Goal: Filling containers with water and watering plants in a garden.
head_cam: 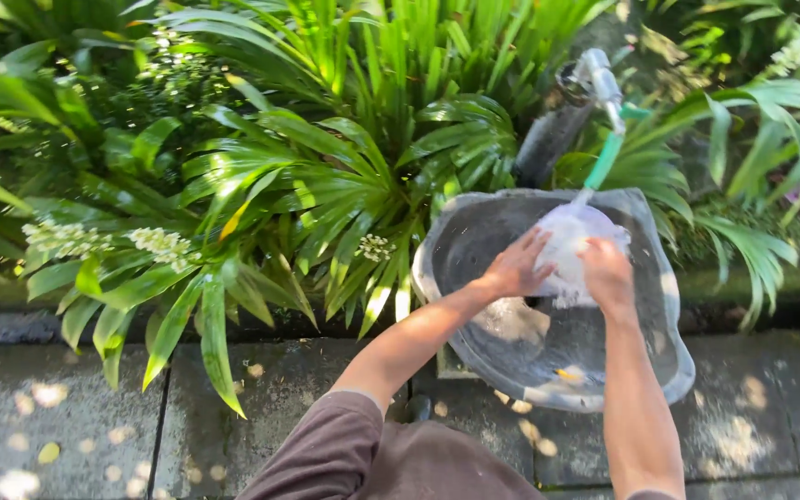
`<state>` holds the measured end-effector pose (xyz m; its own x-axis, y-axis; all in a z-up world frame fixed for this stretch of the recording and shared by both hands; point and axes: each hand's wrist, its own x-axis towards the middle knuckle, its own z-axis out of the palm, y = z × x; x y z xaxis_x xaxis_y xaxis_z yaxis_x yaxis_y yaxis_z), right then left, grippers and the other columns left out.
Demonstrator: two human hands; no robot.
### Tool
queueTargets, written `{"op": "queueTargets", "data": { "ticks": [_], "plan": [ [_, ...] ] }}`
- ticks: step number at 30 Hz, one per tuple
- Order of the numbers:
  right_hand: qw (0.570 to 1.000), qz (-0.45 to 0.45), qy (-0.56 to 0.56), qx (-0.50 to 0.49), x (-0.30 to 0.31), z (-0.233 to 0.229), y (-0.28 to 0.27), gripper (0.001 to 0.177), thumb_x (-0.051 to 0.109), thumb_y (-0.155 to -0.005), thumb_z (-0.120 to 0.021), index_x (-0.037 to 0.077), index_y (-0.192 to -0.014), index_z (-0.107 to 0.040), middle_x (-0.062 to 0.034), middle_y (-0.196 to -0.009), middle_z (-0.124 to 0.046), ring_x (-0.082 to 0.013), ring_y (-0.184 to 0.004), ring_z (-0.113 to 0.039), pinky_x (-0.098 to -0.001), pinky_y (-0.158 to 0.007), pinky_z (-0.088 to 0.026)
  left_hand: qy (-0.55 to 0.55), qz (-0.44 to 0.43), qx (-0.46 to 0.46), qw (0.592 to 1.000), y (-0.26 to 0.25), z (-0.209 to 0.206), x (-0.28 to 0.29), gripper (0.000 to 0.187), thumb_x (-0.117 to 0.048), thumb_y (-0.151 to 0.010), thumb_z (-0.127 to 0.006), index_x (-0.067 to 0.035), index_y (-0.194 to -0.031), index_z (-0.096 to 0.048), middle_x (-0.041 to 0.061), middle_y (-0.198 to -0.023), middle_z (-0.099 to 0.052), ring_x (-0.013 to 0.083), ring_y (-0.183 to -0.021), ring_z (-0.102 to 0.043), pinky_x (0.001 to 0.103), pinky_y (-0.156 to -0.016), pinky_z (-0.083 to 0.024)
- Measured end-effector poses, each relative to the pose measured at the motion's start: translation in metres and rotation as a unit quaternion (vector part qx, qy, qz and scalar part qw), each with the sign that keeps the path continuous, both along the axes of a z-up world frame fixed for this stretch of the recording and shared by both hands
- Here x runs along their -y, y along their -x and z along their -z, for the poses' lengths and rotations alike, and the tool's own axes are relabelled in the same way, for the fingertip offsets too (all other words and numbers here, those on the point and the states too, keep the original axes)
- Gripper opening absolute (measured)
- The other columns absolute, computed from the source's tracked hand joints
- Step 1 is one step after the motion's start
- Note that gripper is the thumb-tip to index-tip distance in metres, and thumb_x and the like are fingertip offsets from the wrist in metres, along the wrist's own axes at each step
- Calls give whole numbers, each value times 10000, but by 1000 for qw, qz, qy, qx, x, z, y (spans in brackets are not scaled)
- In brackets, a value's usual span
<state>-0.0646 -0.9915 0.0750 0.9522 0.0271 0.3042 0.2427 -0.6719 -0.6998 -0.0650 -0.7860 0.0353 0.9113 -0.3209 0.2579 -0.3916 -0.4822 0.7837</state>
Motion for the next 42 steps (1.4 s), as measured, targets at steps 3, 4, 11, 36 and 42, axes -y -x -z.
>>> {"op": "queueTargets", "data": {
  "ticks": [3,4,11,36,42],
  "plan": [
    [949,54,-310,-11,5,1,6,175,121,-967,-675,3,-1096,-669,-24,-962,-671,-98,-865,-619,-233,-813,-500,1,14,-8,1000,-5,2,-5,685,-408,-975,-611,-71,-1539,-418,232,-1583,-402,411,-1422,-430,465,-1153,-386],
    [950,44,-309,-14,7,1,4,175,121,-967,-675,3,-1096,-669,-24,-962,-671,-98,-865,-619,-233,-813,-500,2,3,-7,1000,-6,0,-11,685,-408,-975,-611,-71,-1539,-418,232,-1583,-402,411,-1422,-430,465,-1153,-386],
    [867,-25,-493,69,0,-50,3,125,-29,-1016,-620,5,-1134,-600,-62,-1006,-634,-101,-844,-575,-223,-796,-489,65,-50,66,994,-6,-44,-106,552,-372,-993,-623,-79,-1450,-524,178,-1427,-592,363,-1323,-575,437,-1137,-454],
    [879,-412,-221,-97,-642,-118,7,226,59,-902,-653,17,-1123,-634,-35,-1040,-716,-109,-957,-678,-262,-831,-556,-213,-509,-87,829,85,89,-770,410,-405,-965,-608,-82,-1212,-660,181,-1202,-689,347,-1091,-674,465,-955,-529],
    [850,-420,-263,-179,-627,-102,-14,153,90,-1013,-624,3,-1139,-631,-43,-1030,-706,-104,-923,-664,-256,-812,-551,-49,-408,-246,878,85,106,-746,450,-460,-808,-676,-175,-1156,-687,94,-1112,-745,312,-976,-726,425,-876,-568]
  ]
}}
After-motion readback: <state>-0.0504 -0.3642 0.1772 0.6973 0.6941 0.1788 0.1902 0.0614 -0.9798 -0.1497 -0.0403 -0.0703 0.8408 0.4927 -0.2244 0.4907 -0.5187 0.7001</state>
